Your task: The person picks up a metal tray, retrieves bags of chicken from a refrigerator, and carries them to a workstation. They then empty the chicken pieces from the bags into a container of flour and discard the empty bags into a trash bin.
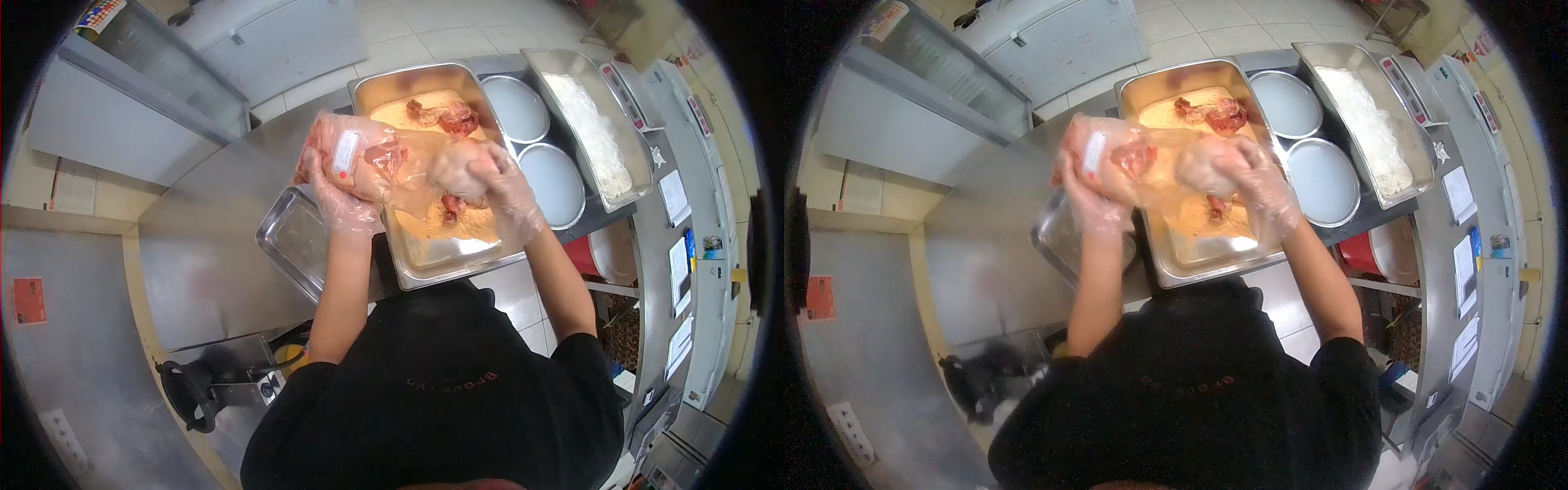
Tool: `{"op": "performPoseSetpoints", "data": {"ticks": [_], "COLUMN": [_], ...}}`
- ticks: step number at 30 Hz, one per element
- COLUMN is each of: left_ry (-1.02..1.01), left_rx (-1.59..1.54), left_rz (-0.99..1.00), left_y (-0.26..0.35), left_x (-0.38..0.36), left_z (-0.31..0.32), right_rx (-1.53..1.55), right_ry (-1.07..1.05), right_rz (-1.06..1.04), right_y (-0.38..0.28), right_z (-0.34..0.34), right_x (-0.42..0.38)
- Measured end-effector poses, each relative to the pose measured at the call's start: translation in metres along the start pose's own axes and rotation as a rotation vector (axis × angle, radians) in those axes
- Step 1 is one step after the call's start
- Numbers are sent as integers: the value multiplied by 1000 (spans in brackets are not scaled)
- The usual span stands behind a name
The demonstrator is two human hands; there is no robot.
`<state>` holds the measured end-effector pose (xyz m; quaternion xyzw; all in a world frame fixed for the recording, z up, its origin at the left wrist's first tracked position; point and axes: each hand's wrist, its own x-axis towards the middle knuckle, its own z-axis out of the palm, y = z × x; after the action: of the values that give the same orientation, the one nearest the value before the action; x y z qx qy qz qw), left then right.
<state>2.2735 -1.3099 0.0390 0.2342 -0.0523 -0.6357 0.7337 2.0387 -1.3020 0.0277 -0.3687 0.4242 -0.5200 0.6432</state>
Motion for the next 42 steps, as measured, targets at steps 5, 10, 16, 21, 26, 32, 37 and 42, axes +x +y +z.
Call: {"op": "performPoseSetpoints", "data": {"ticks": [5,10,16,21,26,32,37,42], "left_ry": [125,90,27,-27,-49,-120,-103,-157], "left_rx": [70,76,42,-13,53,162,68,45], "left_rz": [155,233,178,49,191,144,167,-45], "left_y": [5,15,1,-20,-23,-18,-26,-21], "left_x": [1,8,0,-9,-13,-14,-9,0], "left_z": [-3,-18,-16,-14,-6,-18,-26,-50], "right_rx": [60,-1053,-1014,-685,-313,-125,-118,-138], "right_ry": [11,83,-207,-275,-246,-286,-295,-286], "right_rz": [153,-312,-691,-110,-48,83,293,174], "right_y": [25,40,-17,0,22,37,20,17], "right_z": [-28,-42,31,54,43,24,30,34], "right_x": [22,25,-14,6,5,9,5,1]}}
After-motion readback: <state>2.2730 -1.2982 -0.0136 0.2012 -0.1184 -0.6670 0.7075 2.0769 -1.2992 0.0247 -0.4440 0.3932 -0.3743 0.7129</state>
